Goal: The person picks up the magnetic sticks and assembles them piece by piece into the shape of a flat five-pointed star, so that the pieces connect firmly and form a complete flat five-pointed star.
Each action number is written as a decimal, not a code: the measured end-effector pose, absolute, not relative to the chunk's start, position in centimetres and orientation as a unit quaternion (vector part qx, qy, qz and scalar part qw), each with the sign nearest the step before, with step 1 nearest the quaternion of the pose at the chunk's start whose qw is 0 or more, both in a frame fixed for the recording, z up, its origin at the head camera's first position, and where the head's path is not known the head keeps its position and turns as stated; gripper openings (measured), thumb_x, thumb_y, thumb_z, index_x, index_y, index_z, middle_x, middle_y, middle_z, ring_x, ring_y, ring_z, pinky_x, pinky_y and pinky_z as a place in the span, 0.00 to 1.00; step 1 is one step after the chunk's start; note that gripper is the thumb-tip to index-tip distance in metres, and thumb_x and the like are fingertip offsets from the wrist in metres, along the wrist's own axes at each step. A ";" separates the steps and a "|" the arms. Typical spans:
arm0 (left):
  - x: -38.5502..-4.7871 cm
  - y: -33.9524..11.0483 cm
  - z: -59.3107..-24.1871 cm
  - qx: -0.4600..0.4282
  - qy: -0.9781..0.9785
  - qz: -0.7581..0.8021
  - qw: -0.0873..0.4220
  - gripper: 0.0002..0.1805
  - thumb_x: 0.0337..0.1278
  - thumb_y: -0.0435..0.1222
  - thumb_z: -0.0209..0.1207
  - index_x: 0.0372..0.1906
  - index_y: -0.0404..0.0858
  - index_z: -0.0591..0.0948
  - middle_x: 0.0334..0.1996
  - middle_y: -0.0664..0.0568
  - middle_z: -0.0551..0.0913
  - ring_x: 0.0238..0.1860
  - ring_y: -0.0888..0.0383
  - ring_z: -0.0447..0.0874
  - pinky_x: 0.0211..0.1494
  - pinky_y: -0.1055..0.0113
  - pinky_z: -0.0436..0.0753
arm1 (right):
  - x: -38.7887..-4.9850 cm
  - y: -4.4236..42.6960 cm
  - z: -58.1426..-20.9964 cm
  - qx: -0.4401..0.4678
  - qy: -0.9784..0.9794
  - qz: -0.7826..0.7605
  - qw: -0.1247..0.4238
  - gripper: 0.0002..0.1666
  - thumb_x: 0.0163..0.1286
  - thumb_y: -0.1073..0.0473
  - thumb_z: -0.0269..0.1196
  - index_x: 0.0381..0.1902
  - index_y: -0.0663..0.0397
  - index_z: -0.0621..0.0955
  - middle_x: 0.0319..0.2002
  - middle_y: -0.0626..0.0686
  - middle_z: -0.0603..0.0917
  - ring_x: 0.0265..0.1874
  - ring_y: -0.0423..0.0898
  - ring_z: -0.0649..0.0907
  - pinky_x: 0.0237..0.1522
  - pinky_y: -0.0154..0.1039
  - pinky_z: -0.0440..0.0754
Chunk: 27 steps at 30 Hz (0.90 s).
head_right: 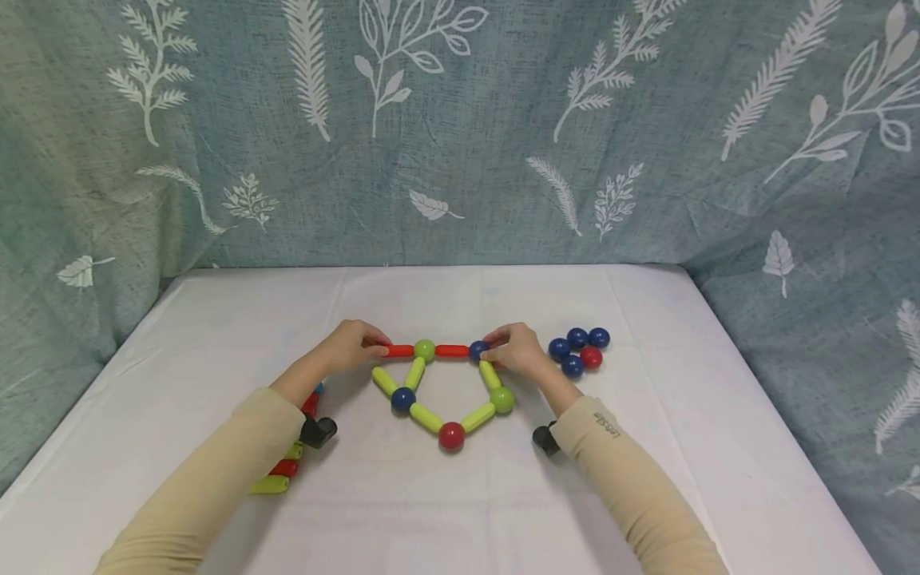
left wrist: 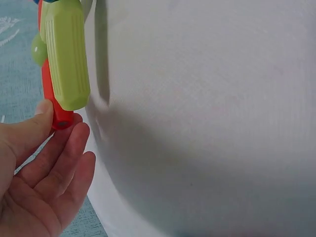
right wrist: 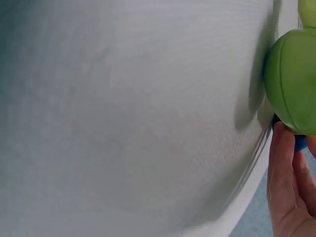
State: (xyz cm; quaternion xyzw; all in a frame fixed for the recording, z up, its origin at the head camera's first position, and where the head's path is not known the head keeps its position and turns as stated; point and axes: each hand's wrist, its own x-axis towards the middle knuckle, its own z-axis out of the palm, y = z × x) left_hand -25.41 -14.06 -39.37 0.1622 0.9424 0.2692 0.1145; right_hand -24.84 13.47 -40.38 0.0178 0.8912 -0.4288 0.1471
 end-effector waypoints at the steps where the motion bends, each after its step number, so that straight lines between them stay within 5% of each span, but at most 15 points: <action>1: -25.5 -14.1 -39.4 0.162 0.943 0.268 0.116 0.10 0.58 0.32 0.57 0.42 0.31 0.82 0.37 0.44 0.83 0.36 0.55 0.77 0.43 0.62 0.76 | -24.8 13.5 -40.4 0.018 0.891 -0.429 0.147 0.18 0.58 0.63 0.65 0.47 0.60 0.79 0.46 0.59 0.79 0.33 0.45 0.78 0.33 0.33 0.79; 15: -25.6 -13.2 -39.3 0.192 0.930 0.282 0.138 0.14 0.61 0.34 0.54 0.48 0.30 0.80 0.43 0.43 0.82 0.43 0.51 0.79 0.44 0.63 0.77 | -24.3 14.5 -40.6 -0.045 0.896 -0.415 0.155 0.22 0.61 0.60 0.63 0.54 0.59 0.76 0.53 0.59 0.77 0.41 0.47 0.79 0.38 0.36 0.79; 27: -26.2 -9.6 -39.1 0.173 0.931 0.282 0.154 0.14 0.62 0.35 0.53 0.49 0.32 0.79 0.41 0.47 0.82 0.36 0.58 0.77 0.41 0.69 0.77 | -21.2 16.6 -40.0 -0.093 0.885 -0.420 0.178 0.27 0.55 0.58 0.68 0.50 0.64 0.75 0.43 0.59 0.81 0.36 0.46 0.81 0.33 0.37 0.81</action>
